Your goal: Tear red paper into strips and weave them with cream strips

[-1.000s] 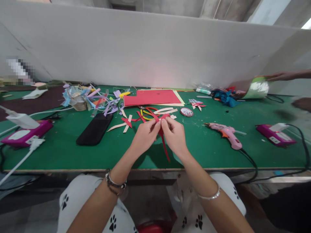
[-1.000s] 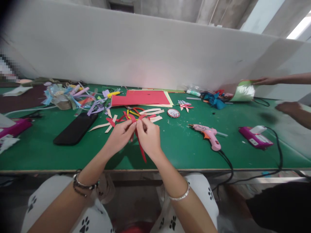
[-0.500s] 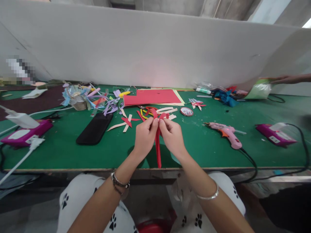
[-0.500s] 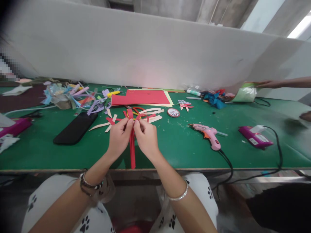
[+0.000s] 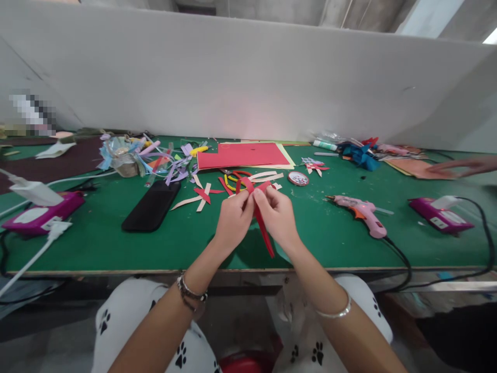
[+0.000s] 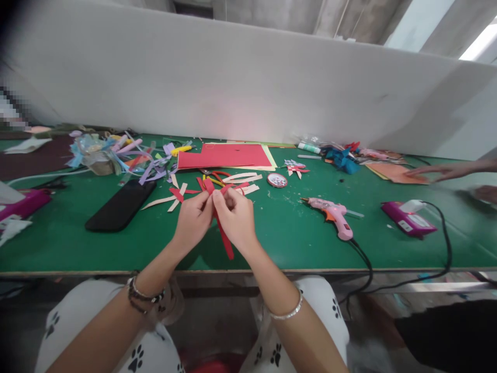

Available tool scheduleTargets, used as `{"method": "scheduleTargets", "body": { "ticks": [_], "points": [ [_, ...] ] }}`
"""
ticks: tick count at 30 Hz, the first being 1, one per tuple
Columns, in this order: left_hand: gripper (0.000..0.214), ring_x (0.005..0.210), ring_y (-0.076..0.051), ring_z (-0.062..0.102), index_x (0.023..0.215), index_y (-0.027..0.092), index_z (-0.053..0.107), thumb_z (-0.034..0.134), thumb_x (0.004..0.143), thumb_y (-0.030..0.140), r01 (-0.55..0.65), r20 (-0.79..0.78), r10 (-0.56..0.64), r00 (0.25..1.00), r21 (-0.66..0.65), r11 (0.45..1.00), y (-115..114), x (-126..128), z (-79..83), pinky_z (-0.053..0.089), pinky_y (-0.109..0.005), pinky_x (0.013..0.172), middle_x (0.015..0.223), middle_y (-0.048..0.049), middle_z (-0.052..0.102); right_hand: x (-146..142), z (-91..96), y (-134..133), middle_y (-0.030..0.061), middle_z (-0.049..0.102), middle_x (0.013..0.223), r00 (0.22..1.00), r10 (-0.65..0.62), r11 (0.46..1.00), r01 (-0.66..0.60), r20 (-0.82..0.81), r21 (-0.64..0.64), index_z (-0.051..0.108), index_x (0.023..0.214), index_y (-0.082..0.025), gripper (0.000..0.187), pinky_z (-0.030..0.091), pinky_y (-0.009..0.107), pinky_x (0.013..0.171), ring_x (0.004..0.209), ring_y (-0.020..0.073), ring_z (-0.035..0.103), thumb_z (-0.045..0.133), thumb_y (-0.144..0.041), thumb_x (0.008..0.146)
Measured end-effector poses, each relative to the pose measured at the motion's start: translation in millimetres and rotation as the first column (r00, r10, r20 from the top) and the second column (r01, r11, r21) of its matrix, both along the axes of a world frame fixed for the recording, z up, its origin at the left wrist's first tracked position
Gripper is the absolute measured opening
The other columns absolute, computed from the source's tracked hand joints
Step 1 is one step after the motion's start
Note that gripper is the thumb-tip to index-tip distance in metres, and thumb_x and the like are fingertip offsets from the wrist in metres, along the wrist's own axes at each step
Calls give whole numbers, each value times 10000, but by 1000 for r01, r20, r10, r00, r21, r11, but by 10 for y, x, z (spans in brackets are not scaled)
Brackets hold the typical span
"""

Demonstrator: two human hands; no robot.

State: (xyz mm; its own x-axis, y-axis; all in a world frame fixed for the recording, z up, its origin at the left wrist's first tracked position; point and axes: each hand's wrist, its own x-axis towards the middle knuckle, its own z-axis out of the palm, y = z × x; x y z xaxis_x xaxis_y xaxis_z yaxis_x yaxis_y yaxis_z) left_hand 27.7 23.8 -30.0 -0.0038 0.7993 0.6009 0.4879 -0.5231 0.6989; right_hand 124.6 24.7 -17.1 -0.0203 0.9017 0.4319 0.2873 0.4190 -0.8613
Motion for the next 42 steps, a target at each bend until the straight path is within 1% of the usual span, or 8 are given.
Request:
{"method": "scheduleTargets", "body": {
  "ticks": [4, 9, 15, 22, 32, 36, 39, 42],
  "points": [
    [345, 377, -76, 303, 505, 194, 289, 367, 833, 270, -26, 60, 26, 998, 1, 1000, -1, -15, 2, 224, -211, 394, 410, 66, 293, -4, -4, -9, -67, 280, 465, 990, -27, 998, 19, 138, 58, 308, 528, -189, 302, 207, 208, 432, 438, 66, 267, 392, -292, 799],
    [361, 372, -73, 308, 498, 191, 302, 372, 837, 293, -72, 115, 69, 991, 23, 997, -20, 1, -14, 228, -209, 387, 406, 66, 291, -6, 16, -7, -70, 256, 443, 980, -33, 996, 18, 194, 82, 280, 511, -189, 314, 187, 209, 422, 420, 62, 249, 391, -264, 795],
    [368, 364, -67, 286, 497, 193, 270, 376, 832, 302, -124, 131, 116, 985, 58, 991, -25, 16, -9, 220, -203, 376, 397, 71, 272, -16, 15, -16, -71, 253, 438, 989, -47, 995, 34, 142, 95, 286, 502, -187, 312, 186, 204, 421, 420, 59, 249, 401, -239, 787],
    [346, 375, -65, 280, 501, 189, 257, 370, 824, 241, -18, -8, 19, 1000, 122, 992, 6, 1, 6, 205, -206, 386, 408, 69, 273, -8, 13, -25, -69, 263, 460, 997, -47, 994, 41, 60, 100, 286, 529, -191, 305, 212, 196, 433, 440, 63, 268, 386, -270, 806],
    [365, 383, -67, 259, 491, 192, 247, 362, 827, 276, -102, 137, 95, 986, 50, 994, -19, 7, -8, 202, -209, 381, 410, 68, 254, -32, -17, -6, -72, 250, 445, 992, -26, 997, 17, 125, 73, 277, 514, -192, 305, 182, 207, 416, 420, 61, 249, 387, -241, 794],
    [355, 385, -73, 298, 501, 190, 285, 360, 833, 291, -12, 74, 14, 997, -38, 999, -18, 16, -8, 218, -214, 393, 412, 63, 290, -17, -21, 6, -69, 265, 465, 999, -25, 999, 23, 37, 45, 299, 528, -192, 294, 204, 205, 429, 439, 64, 266, 379, -262, 802],
    [345, 394, -74, 309, 508, 187, 289, 355, 838, 265, 42, 11, -42, 999, 3, 999, -10, 14, -12, 225, -217, 411, 424, 61, 297, -6, -21, 11, -66, 267, 480, 999, -34, 999, 35, -40, 39, 306, 535, -192, 299, 225, 205, 442, 454, 66, 268, 371, -292, 810],
    [339, 393, -74, 296, 513, 188, 278, 353, 839, 246, 26, 7, -26, 1000, 55, 998, -1, 3, -10, 218, -217, 408, 427, 62, 287, -4, -19, 10, -70, 248, 475, 999, 5, 1000, -4, -45, 13, 285, 530, -195, 316, 210, 208, 430, 448, 64, 248, 404, -322, 794]
  ]
}}
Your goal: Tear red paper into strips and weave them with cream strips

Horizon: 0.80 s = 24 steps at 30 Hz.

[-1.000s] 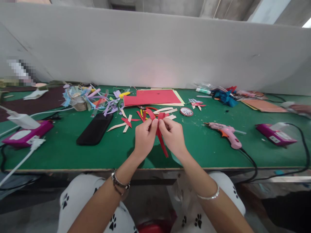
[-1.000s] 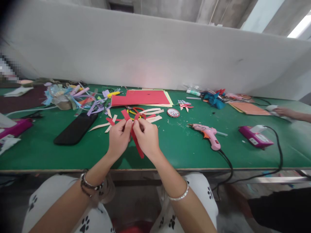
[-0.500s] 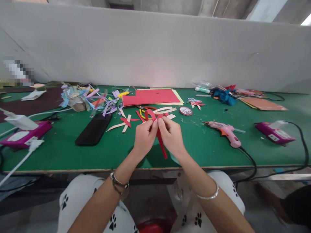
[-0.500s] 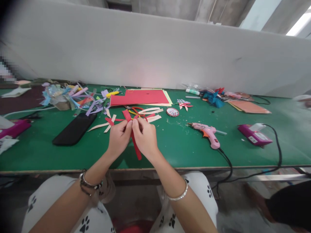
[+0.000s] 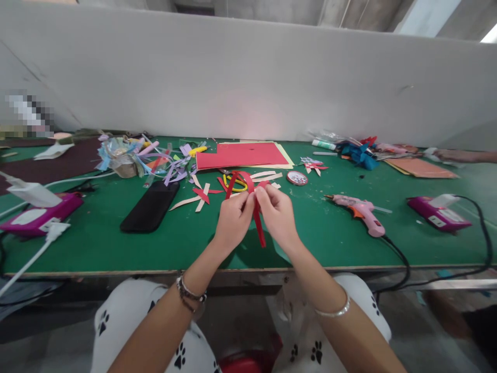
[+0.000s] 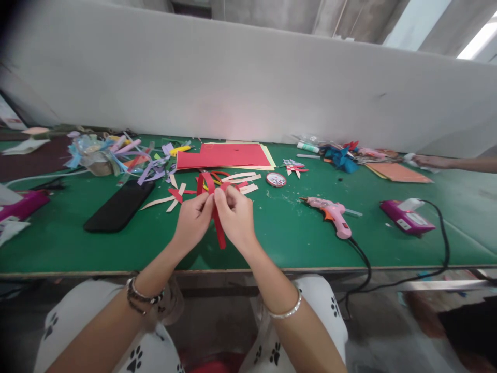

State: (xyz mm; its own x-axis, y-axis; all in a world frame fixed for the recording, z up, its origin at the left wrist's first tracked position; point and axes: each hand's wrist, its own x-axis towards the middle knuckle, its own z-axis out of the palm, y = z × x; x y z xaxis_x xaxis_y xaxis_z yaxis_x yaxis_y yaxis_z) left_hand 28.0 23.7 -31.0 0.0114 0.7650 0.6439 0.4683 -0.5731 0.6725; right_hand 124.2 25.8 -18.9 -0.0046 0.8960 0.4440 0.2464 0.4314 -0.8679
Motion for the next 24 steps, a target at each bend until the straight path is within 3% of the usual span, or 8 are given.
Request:
{"method": "scheduleTargets", "body": {
  "ticks": [5, 10, 17, 24],
  "points": [
    [332, 388, -73, 289, 522, 190, 287, 367, 838, 248, -65, 44, 64, 997, 24, 998, -10, -3, 5, 209, -210, 394, 425, 67, 283, -20, 1, -14, -71, 274, 458, 996, 21, 1000, -22, 91, 10, 312, 530, -189, 293, 208, 207, 428, 438, 61, 264, 389, -285, 796],
    [345, 375, -71, 253, 515, 197, 245, 359, 838, 241, -125, 125, 122, 985, 22, 992, -36, 13, 11, 195, -211, 378, 416, 72, 252, -41, 8, -31, -70, 261, 442, 996, -22, 1000, 20, 81, 21, 285, 511, -190, 310, 196, 208, 426, 433, 61, 255, 387, -264, 794],
    [330, 398, -76, 292, 526, 194, 260, 376, 830, 242, -15, -16, 15, 1000, 35, 999, -13, 18, 5, 224, -214, 413, 437, 65, 283, -24, 1, -23, -65, 256, 485, 998, -25, 1000, 24, -53, -3, 300, 535, -194, 312, 224, 209, 443, 465, 70, 248, 382, -330, 803],
    [324, 387, -78, 302, 528, 195, 277, 360, 838, 240, -71, 34, 70, 997, 19, 997, -2, 12, 6, 214, -215, 401, 430, 64, 296, -32, -18, -19, -59, 322, 472, 993, -9, 999, 4, 115, 36, 343, 547, -188, 290, 229, 211, 451, 459, 75, 296, 371, -302, 812]
  ]
}}
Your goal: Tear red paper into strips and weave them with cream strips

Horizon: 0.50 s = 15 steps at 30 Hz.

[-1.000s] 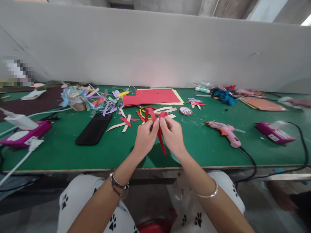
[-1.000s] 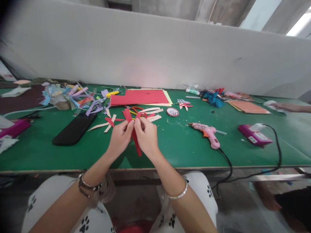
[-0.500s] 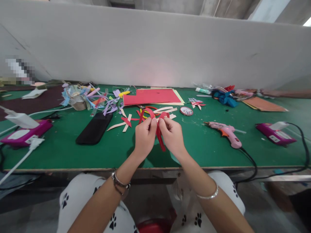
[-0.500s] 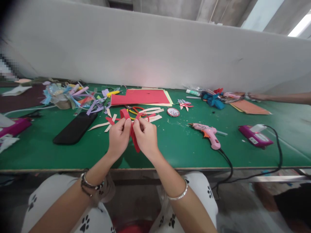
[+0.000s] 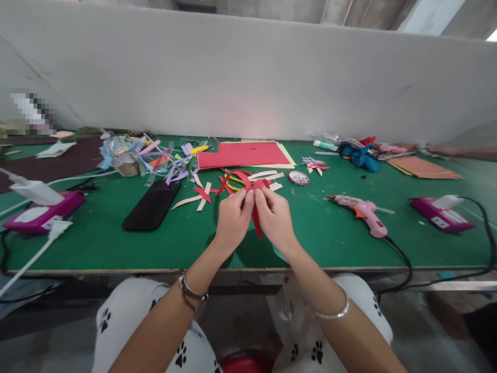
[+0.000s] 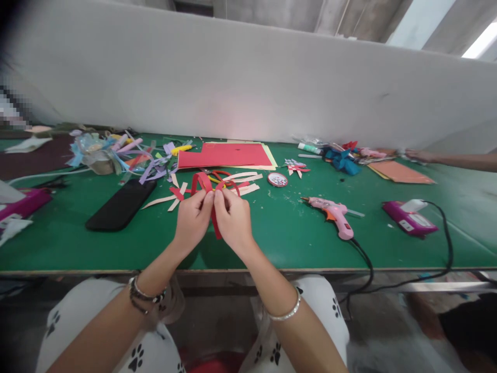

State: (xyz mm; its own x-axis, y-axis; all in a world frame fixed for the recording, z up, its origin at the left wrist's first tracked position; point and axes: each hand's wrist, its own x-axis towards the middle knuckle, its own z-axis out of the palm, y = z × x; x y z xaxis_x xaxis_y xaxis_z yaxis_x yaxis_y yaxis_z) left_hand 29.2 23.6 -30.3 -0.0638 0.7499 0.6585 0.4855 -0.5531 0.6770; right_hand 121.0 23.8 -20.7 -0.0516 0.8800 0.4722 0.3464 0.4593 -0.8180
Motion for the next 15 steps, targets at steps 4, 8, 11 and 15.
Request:
{"method": "scheduleTargets", "body": {
  "ticks": [4, 8, 11, 15],
  "points": [
    [336, 381, -74, 272, 522, 198, 248, 355, 838, 239, -60, 69, 59, 996, 19, 998, -28, 18, 8, 208, -213, 396, 423, 70, 265, -12, -1, -9, -63, 296, 455, 1000, -18, 1000, 18, -9, -2, 328, 533, -189, 297, 221, 211, 449, 453, 74, 281, 373, -289, 809],
    [336, 379, -74, 274, 522, 201, 249, 348, 836, 269, -53, 75, 54, 996, -11, 999, -49, 14, 25, 206, -212, 390, 421, 68, 268, -8, 4, -8, -64, 274, 465, 995, -19, 999, 15, -96, -37, 297, 521, -192, 322, 218, 211, 447, 455, 70, 267, 373, -311, 811],
    [322, 391, -79, 318, 523, 197, 281, 392, 813, 283, 11, -33, -13, 999, -61, 998, -39, 7, 30, 222, -213, 402, 429, 60, 317, 7, 18, -4, -61, 286, 489, 985, -38, 999, 32, -169, -37, 311, 532, -190, 322, 236, 209, 456, 475, 72, 271, 370, -330, 816],
    [300, 415, -86, 341, 532, 194, 281, 359, 820, 230, 86, -156, -88, 984, -21, 996, -8, -2, 16, 240, -218, 432, 452, 51, 342, 29, 28, 1, -59, 275, 501, 979, -55, 998, 50, -199, -28, 295, 538, -194, 329, 244, 207, 457, 485, 74, 259, 369, -353, 817]
  ]
}}
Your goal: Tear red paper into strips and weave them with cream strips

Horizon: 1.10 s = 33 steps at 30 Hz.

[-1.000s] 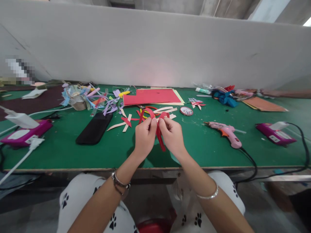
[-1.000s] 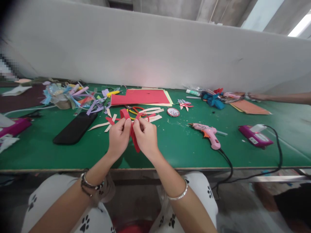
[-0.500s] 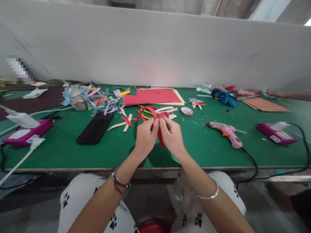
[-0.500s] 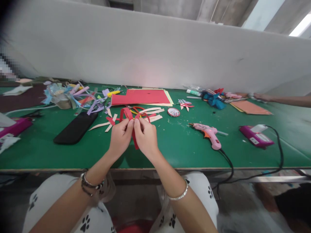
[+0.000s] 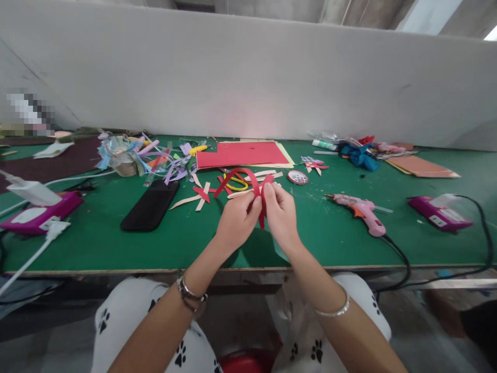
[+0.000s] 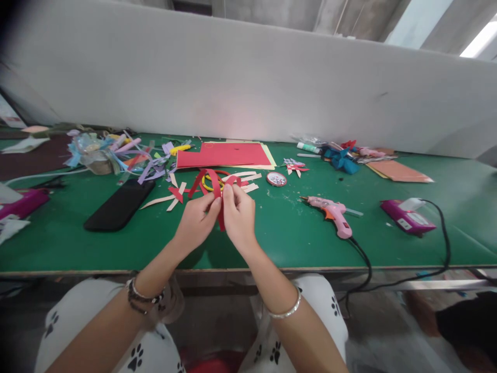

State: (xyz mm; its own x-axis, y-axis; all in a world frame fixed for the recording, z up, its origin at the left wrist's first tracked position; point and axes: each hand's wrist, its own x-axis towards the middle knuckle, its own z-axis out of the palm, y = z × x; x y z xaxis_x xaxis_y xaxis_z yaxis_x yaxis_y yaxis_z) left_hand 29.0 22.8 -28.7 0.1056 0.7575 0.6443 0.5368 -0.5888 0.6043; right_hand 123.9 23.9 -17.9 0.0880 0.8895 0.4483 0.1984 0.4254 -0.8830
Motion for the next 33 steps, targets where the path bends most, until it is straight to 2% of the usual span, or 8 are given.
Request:
{"method": "scheduleTargets", "body": {
  "ticks": [4, 9, 15, 18, 22, 25, 29, 33],
  "points": [
    [310, 404, -87, 330, 536, 198, 270, 343, 835, 234, -38, 37, 37, 999, 23, 999, 20, -13, -15, 228, -221, 422, 448, 53, 332, -4, -14, -3, -68, 248, 475, 994, 42, 999, -44, 102, 14, 280, 541, -198, 325, 214, 205, 428, 451, 69, 245, 394, -355, 801],
    [327, 388, -79, 309, 528, 197, 273, 345, 843, 243, -81, 142, 77, 987, 19, 997, -1, 13, -18, 226, -215, 407, 430, 63, 298, -22, -28, -13, -63, 295, 455, 968, -8, 998, -7, 251, 60, 313, 540, -192, 291, 209, 209, 435, 439, 71, 271, 368, -290, 808],
    [368, 387, -74, 278, 523, 199, 248, 333, 856, 331, -141, 263, 140, 955, -14, 990, -26, 23, -14, 211, -214, 393, 429, 65, 269, -52, -27, -14, -63, 281, 457, 991, 31, 1000, -30, 130, -8, 311, 521, -193, 314, 219, 209, 437, 447, 72, 270, 370, -307, 808],
    [370, 382, -75, 277, 518, 200, 246, 337, 849, 339, -91, 220, 96, 971, -32, 995, -9, 3, -16, 206, -218, 390, 423, 65, 264, -58, -19, -11, -64, 277, 465, 999, 29, 999, -27, 40, -33, 308, 516, -193, 332, 224, 207, 436, 455, 71, 266, 377, -332, 809],
    [339, 390, -80, 305, 514, 197, 252, 363, 829, 258, -19, 65, 18, 998, 17, 1000, 20, -10, -29, 216, -223, 411, 426, 59, 294, -40, -18, -3, -63, 269, 494, 1000, 7, 1000, -7, -20, -25, 303, 545, -195, 320, 235, 203, 445, 475, 72, 257, 382, -354, 811],
    [305, 392, -84, 331, 535, 198, 270, 346, 830, 215, -38, 38, 36, 999, 37, 999, 30, -15, -41, 213, -223, 413, 436, 55, 324, -30, -32, -3, -67, 258, 496, 998, 33, 999, -32, 53, -19, 280, 556, -199, 325, 223, 205, 440, 468, 69, 250, 407, -373, 799],
    [314, 380, -82, 319, 537, 198, 285, 349, 843, 227, -80, 101, 76, 992, 37, 996, 22, -7, -43, 209, -217, 404, 430, 61, 308, -33, -40, -9, -62, 290, 477, 970, -11, 999, 1, 243, 40, 308, 544, -190, 302, 206, 214, 445, 452, 69, 267, 379, -309, 813],
    [334, 374, -78, 284, 524, 200, 263, 352, 845, 229, -133, 174, 125, 977, 37, 990, -4, 13, -28, 202, -216, 395, 423, 68, 276, -45, -36, -11, -62, 296, 461, 968, -19, 1000, 12, 251, 29, 320, 532, -188, 308, 202, 218, 440, 439, 70, 270, 361, -289, 820]
  ]
}}
